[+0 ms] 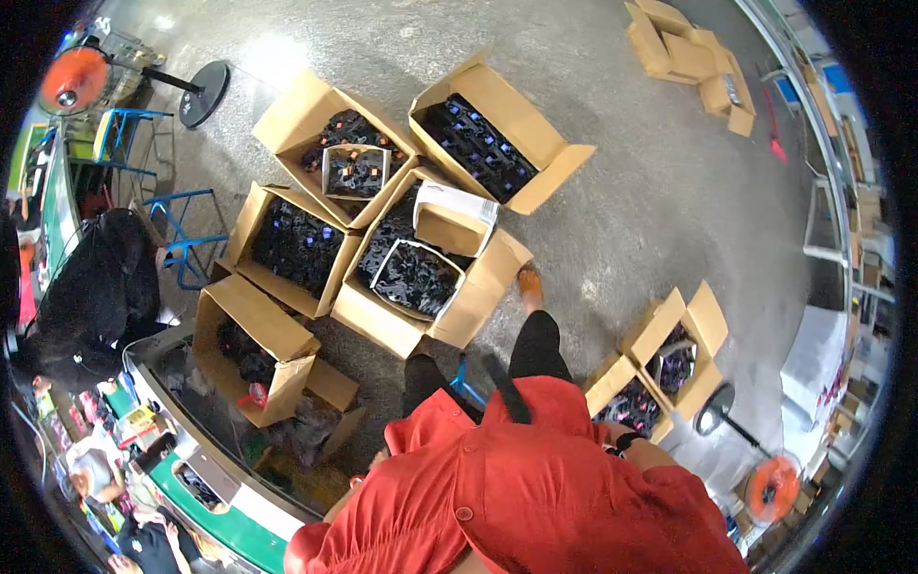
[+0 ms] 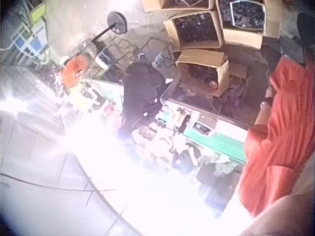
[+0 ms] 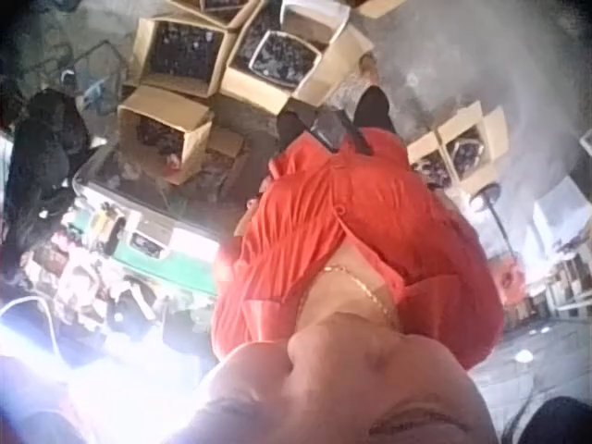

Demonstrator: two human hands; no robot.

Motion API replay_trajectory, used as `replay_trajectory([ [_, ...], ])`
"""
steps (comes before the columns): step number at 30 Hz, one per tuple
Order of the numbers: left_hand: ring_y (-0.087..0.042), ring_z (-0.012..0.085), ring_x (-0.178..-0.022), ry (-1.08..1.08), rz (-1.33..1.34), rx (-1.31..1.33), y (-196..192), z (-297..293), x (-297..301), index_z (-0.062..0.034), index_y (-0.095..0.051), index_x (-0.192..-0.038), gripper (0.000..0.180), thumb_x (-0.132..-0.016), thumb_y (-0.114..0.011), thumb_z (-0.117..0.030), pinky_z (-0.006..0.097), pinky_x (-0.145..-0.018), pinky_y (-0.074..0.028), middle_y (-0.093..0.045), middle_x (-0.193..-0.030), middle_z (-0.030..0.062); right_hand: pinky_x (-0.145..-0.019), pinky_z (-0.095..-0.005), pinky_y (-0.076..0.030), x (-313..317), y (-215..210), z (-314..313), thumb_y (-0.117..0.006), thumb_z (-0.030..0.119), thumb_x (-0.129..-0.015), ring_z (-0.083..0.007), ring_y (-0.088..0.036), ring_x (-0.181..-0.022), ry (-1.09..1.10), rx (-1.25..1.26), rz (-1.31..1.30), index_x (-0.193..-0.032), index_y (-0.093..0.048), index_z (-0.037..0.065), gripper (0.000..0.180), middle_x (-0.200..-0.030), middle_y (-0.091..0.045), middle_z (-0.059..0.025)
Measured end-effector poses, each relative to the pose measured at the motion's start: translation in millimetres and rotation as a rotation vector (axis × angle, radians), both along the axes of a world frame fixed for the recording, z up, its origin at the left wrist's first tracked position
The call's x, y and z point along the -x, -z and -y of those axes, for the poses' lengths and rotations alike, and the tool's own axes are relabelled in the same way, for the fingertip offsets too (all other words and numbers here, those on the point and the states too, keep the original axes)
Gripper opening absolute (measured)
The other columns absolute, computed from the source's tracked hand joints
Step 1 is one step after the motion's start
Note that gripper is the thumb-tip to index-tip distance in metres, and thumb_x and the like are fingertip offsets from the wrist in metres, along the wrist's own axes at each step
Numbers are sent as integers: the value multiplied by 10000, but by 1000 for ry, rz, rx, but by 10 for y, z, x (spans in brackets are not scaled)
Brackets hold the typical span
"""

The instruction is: Assembling shoe components and packing them into boxes on a factory conveyor belt.

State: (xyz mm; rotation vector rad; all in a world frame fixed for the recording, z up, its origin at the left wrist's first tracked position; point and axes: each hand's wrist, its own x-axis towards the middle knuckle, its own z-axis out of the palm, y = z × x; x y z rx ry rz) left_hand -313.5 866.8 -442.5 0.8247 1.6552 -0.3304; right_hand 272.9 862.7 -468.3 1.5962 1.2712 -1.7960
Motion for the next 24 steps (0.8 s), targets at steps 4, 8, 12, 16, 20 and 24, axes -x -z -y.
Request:
replay_trajectory([
  [4,-609,340,-1007,-190,-13,-19,97,412,-1058,-120,-605,-1118,296,-877,-461,-216,427,-819,-480,-642,-1053,179,-798,-352,-486,-614,533,-815,-531,211,-868,-191,-616,-982,-11,-233,42,-1096,-585,40,290,-987,-667,-138],
  [8,-608,337,-1013,-322,-48,-30,-200,953,-1512,-119,-605,-1121,298,-880,-464,-223,423,-822,-478,-643,-1054,176,-527,-285,-460,-913,115,-2215,-455,90,-898,-159,-570,-601,917,-209,2,-981,-551,43,136,-697,-576,-75],
  [12,-607,333,-1018,-462,-23,-116,11,820,-1862,-118,-605,-1124,300,-882,-467,-231,418,-825,-476,-644,-1055,173,-435,-288,-431,-1752,197,-2252,-473,94,-887,-164,-531,-479,698,-131,258,-965,-543,21,128,-637,-560,-73],
  [16,-616,304,-1017,-597,18,-201,301,494,-2332,-132,-616,-1133,308,-886,-461,-230,395,-838,-478,-655,-1035,162,-503,-300,-498,-1832,82,-2219,-446,205,-902,-178,-605,-613,471,83,131,-861,-539,40,193,-754,-612,-91],
  [20,-627,274,-998,-522,-55,-148,388,-444,-2811,-107,-664,-1044,288,-873,-442,-171,378,-831,-492,-665,-1001,166,-799,-378,-493,-1980,41,-2417,-498,188,-906,-250,-619,-891,-115,-416,-204,-1109,-590,40,267,-983,-653,-131],
  [24,-661,267,-867,-487,-175,-145,420,-1101,-3130,-81,-660,-1037,269,-822,-534,-181,387,-738,-518,-677,-943,157,-736,-347,-488,-2629,-209,-2713,-485,328,-911,-224,-623,-779,-8,-189,-30,-959,-647,11,359,-845,-666,-109],
])
